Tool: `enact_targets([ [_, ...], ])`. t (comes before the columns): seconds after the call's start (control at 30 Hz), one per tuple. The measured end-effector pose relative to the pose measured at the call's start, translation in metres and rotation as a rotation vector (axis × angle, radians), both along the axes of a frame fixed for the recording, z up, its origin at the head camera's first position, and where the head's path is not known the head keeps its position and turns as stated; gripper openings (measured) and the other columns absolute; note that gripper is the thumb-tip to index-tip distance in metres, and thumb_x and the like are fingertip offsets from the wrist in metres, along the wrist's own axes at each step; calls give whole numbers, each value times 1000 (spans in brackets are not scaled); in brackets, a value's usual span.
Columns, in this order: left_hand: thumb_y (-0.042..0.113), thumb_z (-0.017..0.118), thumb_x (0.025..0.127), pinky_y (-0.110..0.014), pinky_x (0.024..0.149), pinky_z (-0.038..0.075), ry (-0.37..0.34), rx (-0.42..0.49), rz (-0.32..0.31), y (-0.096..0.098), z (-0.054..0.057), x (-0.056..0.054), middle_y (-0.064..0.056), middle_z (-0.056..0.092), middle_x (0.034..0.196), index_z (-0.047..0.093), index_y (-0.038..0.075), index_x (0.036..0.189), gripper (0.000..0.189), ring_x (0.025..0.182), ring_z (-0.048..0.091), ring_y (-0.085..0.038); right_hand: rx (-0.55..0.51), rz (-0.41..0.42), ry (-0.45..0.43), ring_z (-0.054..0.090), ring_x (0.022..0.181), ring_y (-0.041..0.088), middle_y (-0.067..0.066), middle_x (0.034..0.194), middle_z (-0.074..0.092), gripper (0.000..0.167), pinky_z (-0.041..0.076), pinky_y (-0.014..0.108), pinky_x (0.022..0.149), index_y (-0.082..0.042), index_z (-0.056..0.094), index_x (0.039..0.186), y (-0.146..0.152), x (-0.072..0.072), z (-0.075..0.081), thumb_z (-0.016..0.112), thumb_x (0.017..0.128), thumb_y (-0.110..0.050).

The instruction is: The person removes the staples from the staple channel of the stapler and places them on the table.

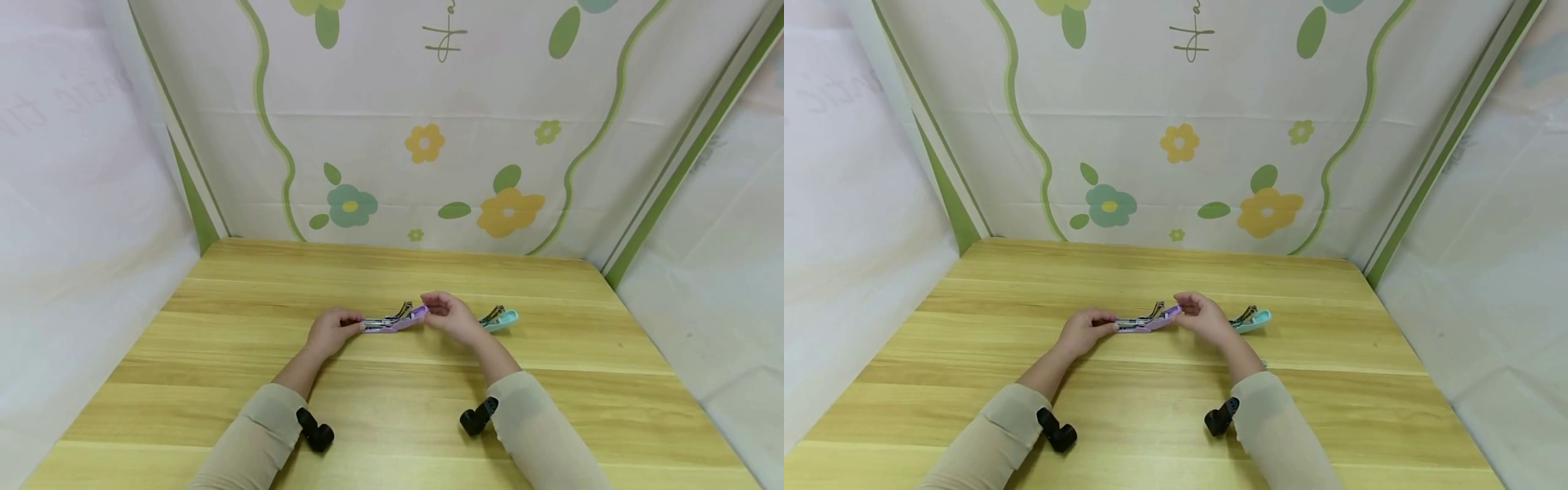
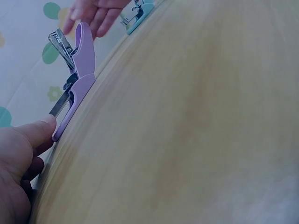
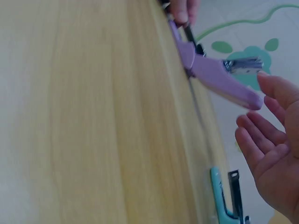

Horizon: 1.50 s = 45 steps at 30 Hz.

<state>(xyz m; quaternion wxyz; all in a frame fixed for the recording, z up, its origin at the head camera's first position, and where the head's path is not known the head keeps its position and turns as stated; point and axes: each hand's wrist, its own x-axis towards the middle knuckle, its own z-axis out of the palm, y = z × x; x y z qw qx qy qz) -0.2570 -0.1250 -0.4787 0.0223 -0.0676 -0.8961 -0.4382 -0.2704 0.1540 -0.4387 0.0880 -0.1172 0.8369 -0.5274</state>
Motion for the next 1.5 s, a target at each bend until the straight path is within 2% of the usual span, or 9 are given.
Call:
enact_targets([
  [0.17, 22, 75, 86, -42, 88, 50, -12, 8, 5, -1, 1, 0, -7, 72, 106, 77, 12, 101, 18, 98, 63, -23, -49, -73, 80, 58, 106, 23, 17, 119, 61, 37, 53, 28, 89, -5, 59, 128, -11, 14, 15, 67, 94, -17],
  [0.3, 22, 75, 86, -40, 87, 50, -20, 8, 7, -2, 1, 0, -6, 73, 106, 77, 12, 102, 18, 96, 63, -21, -84, -22, 104, 55, 83, 17, 9, 96, 62, 30, 48, 22, 68, -4, 63, 122, -28, 25, 20, 65, 93, -13],
  [0.47, 21, 76, 85, -37, 82, 50, -28, 26, -7, -1, 1, 0, -6, 73, 104, 77, 12, 100, 18, 92, 62, -19, -6, 45, 49, 45, 59, 11, -1, 71, 54, 27, 36, 19, 49, -6, 65, 121, -52, 30, 6, 63, 95, -15],
  [0.63, 23, 76, 86, -39, 84, 52, -49, 48, -12, 0, 0, 0, -4, 72, 105, 77, 13, 102, 19, 94, 63, -18, 104, 32, 44, 40, 51, 8, -4, 63, 48, 24, 32, 18, 46, -7, 67, 118, -72, 29, -8, 62, 96, -15],
  [0.77, 23, 75, 87, -41, 87, 52, -48, 47, -13, -1, -1, -1, -5, 73, 106, 77, 13, 104, 20, 97, 64, -20, 218, 19, 73, 40, 52, 8, 1, 68, 54, 25, 34, 19, 48, -8, 67, 119, -84, 27, -11, 56, 98, -15],
  [0.93, 23, 74, 88, -41, 87, 53, -43, 43, -10, -1, -2, -2, -4, 73, 107, 77, 13, 104, 19, 98, 64, -21, 329, -2, 104, 55, 69, 12, 10, 106, 72, 26, 45, 24, 61, -8, 68, 119, -94, 26, -10, 55, 97, -15],
  [1.03, 23, 74, 88, -40, 86, 53, -36, 43, -11, -1, -3, -2, -4, 73, 107, 77, 13, 103, 18, 97, 64, -20, 349, -7, 105, 62, 83, 15, 10, 114, 71, 26, 50, 28, 70, -7, 68, 117, -97, 25, -10, 56, 97, -16],
  [1.27, 23, 74, 88, -41, 88, 52, -42, 46, -2, -1, -3, -3, -4, 73, 107, 76, 13, 104, 19, 99, 64, -20, 233, -27, 30, 60, 80, 14, 13, 113, 70, 28, 50, 25, 67, -4, 68, 118, -100, 24, -13, 55, 97, -18],
  [1.5, 23, 74, 88, -42, 88, 52, -45, 53, -7, -2, -4, -3, -5, 72, 108, 76, 13, 103, 19, 100, 64, -22, 14, -129, -37, 51, 57, 7, 9, 82, 71, 24, 41, 17, 51, -2, 70, 113, -105, 23, -20, 63, 93, -13],
])
